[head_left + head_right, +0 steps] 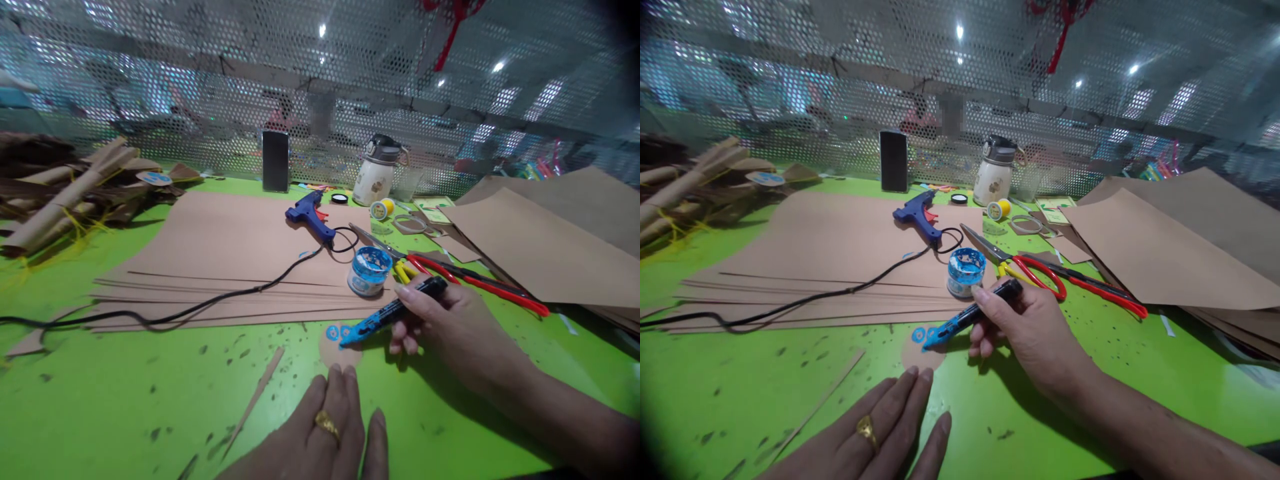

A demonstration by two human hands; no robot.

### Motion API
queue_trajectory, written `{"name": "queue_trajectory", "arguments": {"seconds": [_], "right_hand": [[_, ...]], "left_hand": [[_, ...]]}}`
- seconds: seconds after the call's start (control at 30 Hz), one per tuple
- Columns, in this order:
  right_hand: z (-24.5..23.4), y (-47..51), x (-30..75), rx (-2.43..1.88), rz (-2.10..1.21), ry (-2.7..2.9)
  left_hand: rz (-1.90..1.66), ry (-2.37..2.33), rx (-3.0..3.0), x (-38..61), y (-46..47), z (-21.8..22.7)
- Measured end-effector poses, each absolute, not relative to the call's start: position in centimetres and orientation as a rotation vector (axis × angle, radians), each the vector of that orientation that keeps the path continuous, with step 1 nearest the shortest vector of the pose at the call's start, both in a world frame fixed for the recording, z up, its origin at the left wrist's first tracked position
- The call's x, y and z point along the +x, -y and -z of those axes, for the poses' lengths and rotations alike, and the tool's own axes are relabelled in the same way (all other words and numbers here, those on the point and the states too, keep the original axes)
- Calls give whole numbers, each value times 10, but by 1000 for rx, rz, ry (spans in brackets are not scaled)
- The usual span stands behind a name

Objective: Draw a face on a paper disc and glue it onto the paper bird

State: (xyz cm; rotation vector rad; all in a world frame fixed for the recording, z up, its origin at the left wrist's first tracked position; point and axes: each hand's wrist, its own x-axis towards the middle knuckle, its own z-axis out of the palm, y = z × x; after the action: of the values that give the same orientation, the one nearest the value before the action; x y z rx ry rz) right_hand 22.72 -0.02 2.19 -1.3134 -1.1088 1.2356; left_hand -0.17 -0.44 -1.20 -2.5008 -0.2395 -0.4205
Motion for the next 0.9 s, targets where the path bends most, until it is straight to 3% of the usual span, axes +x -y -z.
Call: {"name": "queue_trajectory", "arguments": {"seconds": [0.9], "right_hand": [[-21, 2, 227, -1285, -1183, 1171]], "left_hand": [[410, 250, -2495, 0, 5, 12]]}}
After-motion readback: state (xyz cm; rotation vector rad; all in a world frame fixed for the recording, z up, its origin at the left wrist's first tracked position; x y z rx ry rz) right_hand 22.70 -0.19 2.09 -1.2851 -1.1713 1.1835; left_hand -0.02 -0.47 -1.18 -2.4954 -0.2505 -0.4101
